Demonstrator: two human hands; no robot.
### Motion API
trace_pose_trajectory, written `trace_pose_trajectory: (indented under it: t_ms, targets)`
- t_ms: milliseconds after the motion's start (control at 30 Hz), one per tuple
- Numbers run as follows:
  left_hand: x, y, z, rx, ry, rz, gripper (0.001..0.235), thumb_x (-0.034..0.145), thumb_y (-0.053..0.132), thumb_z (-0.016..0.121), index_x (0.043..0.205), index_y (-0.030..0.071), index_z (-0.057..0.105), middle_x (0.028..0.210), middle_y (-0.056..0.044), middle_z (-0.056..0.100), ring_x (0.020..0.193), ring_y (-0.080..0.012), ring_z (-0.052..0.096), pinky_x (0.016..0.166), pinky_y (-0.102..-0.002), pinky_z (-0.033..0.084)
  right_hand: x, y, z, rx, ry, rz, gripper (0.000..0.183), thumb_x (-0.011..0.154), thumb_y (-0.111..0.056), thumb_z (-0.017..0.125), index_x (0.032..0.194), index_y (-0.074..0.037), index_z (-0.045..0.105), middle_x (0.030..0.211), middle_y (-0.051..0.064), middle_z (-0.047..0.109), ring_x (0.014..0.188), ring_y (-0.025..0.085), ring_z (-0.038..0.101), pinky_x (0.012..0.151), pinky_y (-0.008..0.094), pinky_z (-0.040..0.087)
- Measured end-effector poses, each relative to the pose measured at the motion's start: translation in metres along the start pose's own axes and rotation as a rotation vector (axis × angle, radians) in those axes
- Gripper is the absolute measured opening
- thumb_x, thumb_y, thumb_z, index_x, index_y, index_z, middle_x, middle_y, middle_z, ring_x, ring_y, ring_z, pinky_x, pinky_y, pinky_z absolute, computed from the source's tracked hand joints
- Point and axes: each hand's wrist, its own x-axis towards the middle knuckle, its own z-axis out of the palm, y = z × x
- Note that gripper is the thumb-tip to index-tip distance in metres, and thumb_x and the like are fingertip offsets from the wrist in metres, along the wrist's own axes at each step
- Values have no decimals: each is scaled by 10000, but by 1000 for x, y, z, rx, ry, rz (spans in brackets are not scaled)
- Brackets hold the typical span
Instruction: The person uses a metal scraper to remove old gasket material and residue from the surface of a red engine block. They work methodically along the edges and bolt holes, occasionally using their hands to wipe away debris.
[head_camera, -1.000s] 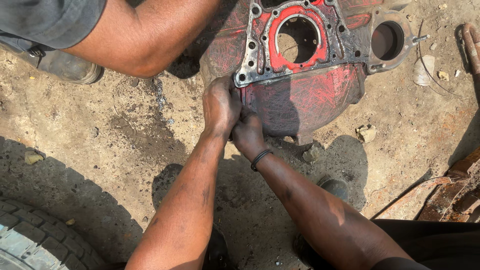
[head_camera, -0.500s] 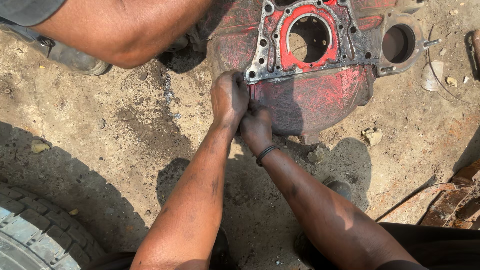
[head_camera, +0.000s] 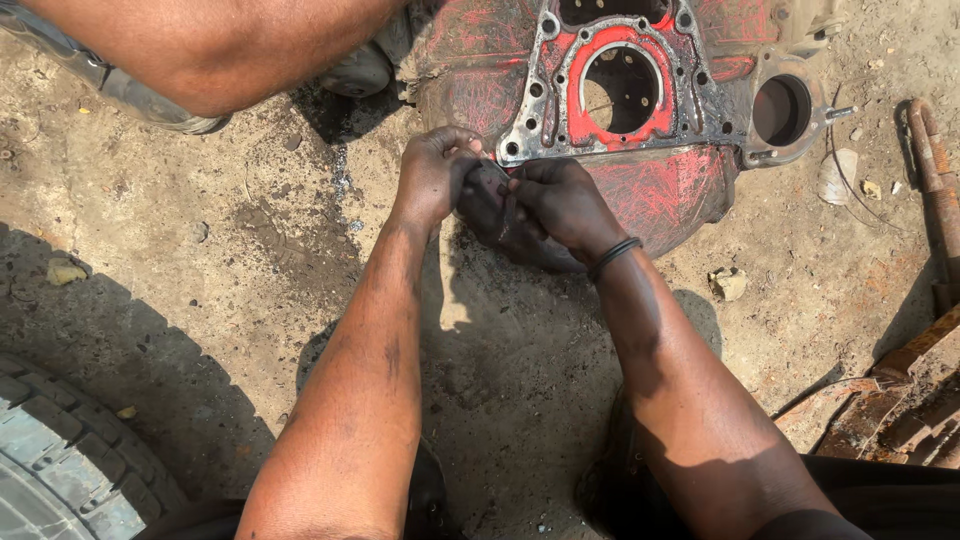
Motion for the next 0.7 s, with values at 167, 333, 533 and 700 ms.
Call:
trace_pose_trajectory:
  t_ms: [167, 333, 533, 700]
  targets:
    - [-17, 5, -13, -522, -84, -307, 76, 955, 96, 689, 919, 29, 685, 720, -49, 667, 574, -121, 611, 541, -271, 516, -25, -56, -18, 614, -45, 40, 226, 969, -218, 594, 1074, -50, 703, 765, 104, 714, 645, 200, 693, 595, 315, 561]
    - [-25, 8, 10, -1012, -110, -288, 78, 949, 83, 674, 960, 6, 675, 722, -53, 661, 583, -134, 621, 553, -277, 528, -5, -39, 12, 399, 61, -174, 160, 949, -211, 665, 1057, -98, 695, 815, 56, 717, 714, 147, 700, 617, 271, 567]
    - [-18, 7, 27, 23, 144, -316, 259, 979, 182, 708, 1043, -66, 749, 729, -65, 679, 544, -140, 620, 462, -297, 496, 36, 0, -1, 49, 330, -273, 229, 1013, -138, 674, 840, 13, 679, 687, 62, 634, 555, 143, 575, 511, 282, 466]
    - [-39, 9, 12, 455, 287, -31, 469, 855, 135, 737, 1289, 5, 615, 1046, -180, 697, 742, -247, 720, 530, -370, 587, 58, -20, -9, -865, 315, -627, 264, 937, -156, 780, 807, 58, 696, 709, 205, 655, 621, 281, 636, 603, 404, 523]
